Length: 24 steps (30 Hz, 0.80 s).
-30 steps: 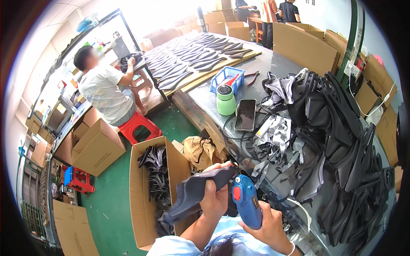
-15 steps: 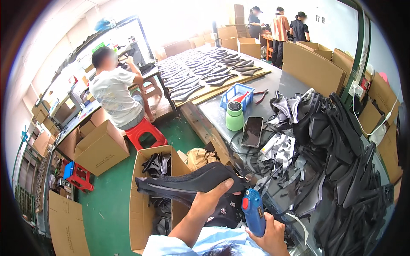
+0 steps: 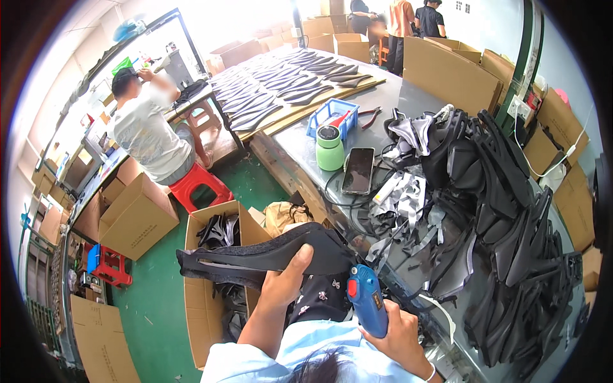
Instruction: The person uses a hot glue gun to apply adhesive to the edges of black plastic components. They pick up individual parts from a pile on a table, apply glue to specific seams, and then place the treated items into a cardboard box. The process is repeated for multiple units throughout the clip.
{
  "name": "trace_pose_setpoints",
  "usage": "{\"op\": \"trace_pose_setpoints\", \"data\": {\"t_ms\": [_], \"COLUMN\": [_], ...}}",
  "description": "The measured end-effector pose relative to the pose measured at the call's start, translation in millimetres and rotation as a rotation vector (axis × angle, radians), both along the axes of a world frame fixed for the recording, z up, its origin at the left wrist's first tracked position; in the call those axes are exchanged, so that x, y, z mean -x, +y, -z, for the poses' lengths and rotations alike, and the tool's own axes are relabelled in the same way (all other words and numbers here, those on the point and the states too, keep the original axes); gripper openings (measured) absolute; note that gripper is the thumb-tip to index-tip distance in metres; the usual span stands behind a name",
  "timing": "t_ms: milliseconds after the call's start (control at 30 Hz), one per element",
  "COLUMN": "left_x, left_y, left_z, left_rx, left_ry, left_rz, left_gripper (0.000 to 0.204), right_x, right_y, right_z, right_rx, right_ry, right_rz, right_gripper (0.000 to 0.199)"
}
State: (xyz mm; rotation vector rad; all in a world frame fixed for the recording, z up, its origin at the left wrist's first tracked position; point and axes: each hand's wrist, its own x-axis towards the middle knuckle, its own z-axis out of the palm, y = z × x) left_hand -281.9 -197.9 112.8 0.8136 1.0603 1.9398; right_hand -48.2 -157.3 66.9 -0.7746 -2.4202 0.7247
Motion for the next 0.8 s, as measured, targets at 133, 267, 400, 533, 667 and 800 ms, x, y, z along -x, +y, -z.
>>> {"op": "trace_pose_setpoints", "data": {"t_ms": [133, 267, 400, 533, 667, 800], "left_x": [-9, -15, -22, -24, -21, -11], "left_y": [4, 3, 5, 6, 3, 2], "left_z": [0, 6, 8, 6, 9, -2], "left_rx": [0.073, 0.084, 0.073, 0.047, 0.111, 0.194], "left_ry": [0.031, 0.052, 0.037, 0.043, 0.097, 0.131], "left_rz": [-0.153, -0.179, -0.139, -0.087, -0.037, 0.071], "left_gripper": [0.024, 0.022, 0.02, 0.021, 0.024, 0.026], "right_x": [3, 6, 10, 12, 13, 11], "right_y": [0, 0, 1, 1, 2, 4], "right_z": [-3, -6, -12, -15, -16, -17], "right_rx": [0.016, 0.041, 0.076, 0.16, 0.155, 0.059], "right_ry": [-0.01, 0.041, 0.106, 0.137, 0.145, 0.1], "right_rz": [-0.021, -0.042, -0.048, -0.066, -0.065, -0.045], "right_gripper": [0.068, 0.067, 0.063, 0.063, 0.062, 0.061]}}
